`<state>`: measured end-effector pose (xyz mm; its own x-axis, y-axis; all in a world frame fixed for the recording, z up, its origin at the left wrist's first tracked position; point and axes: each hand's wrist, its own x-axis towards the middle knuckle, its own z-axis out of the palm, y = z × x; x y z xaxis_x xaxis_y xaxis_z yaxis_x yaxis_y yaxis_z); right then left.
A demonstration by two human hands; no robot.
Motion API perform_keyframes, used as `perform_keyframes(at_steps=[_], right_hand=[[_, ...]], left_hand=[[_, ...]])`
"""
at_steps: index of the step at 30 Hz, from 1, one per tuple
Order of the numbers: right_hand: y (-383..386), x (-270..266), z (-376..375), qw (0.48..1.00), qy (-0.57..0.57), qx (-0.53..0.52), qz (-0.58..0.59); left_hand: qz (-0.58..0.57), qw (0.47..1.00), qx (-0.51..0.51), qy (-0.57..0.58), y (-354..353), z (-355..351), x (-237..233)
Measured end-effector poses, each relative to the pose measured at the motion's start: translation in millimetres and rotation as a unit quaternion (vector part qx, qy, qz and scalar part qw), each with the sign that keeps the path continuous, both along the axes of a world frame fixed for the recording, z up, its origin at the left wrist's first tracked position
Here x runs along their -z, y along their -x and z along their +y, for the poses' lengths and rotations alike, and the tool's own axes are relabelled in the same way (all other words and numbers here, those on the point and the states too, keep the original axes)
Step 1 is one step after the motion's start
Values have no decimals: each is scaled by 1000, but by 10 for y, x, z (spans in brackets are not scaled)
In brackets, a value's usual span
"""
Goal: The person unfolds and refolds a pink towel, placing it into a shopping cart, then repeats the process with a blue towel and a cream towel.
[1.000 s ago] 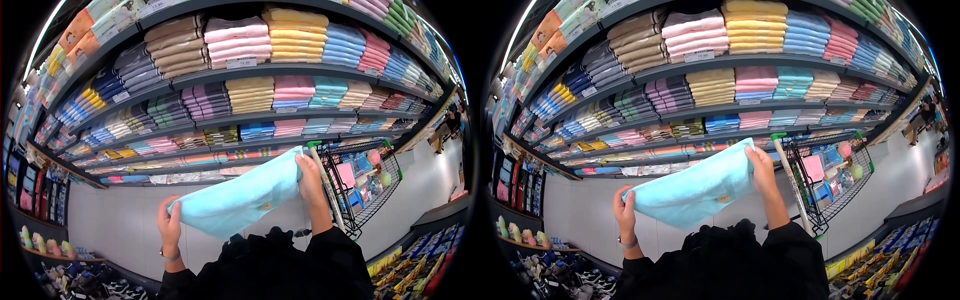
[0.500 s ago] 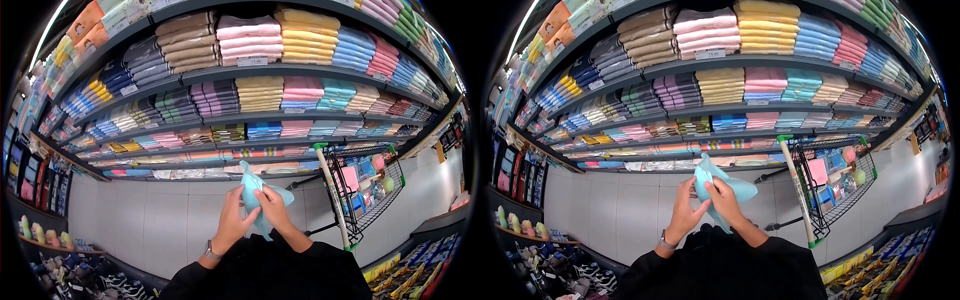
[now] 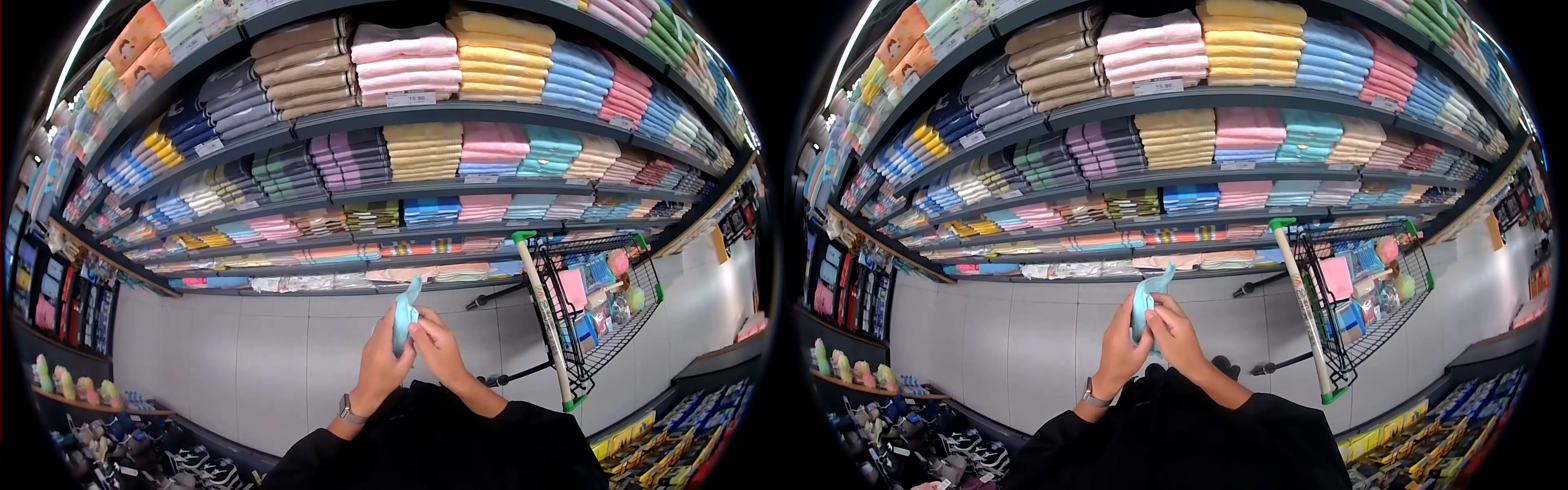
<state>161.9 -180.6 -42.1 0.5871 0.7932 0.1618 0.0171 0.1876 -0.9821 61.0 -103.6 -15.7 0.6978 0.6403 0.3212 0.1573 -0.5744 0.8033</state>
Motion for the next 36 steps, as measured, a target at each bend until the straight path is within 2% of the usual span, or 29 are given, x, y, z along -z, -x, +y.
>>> perform_keyframes(at_steps=[10, 13, 16, 18, 21, 23, 25, 26, 29, 36], right_hand=[[69, 30, -34, 996, 17, 10, -82], [11, 76, -47, 999, 1, 3, -34], [-118, 125, -142, 993, 52, 11, 109], [-292, 87, -226, 991, 45, 76, 102], [-723, 258, -407, 978, -11, 154, 140], [-922, 35, -543, 961, -27, 225, 161], [-1156, 30, -668, 942, -42, 275, 186], [-1225, 14, -724, 933, -66, 307, 174], [-1425, 37, -890, 934, -78, 309, 163], [-1463, 96, -851, 936, -84, 295, 172]], left_hand=[[2, 1000, -10, 14, 46, 44, 118], [10, 998, -5, 54, 99, 146, 272], [3, 997, -26, 79, 165, 321, 519], [14, 994, -61, 92, 308, 476, 797], [-13, 972, -151, 180, 643, 780, 1197], [-24, 932, -196, 304, 1036, 1095, 1525], [-148, 891, -209, 374, 1210, 1164, 1389], [-140, 895, -221, 362, 1348, 1266, 1446], [-120, 901, -259, 326, 1736, 1453, 1655], [-82, 896, -310, 307, 1967, 1467, 1858]])
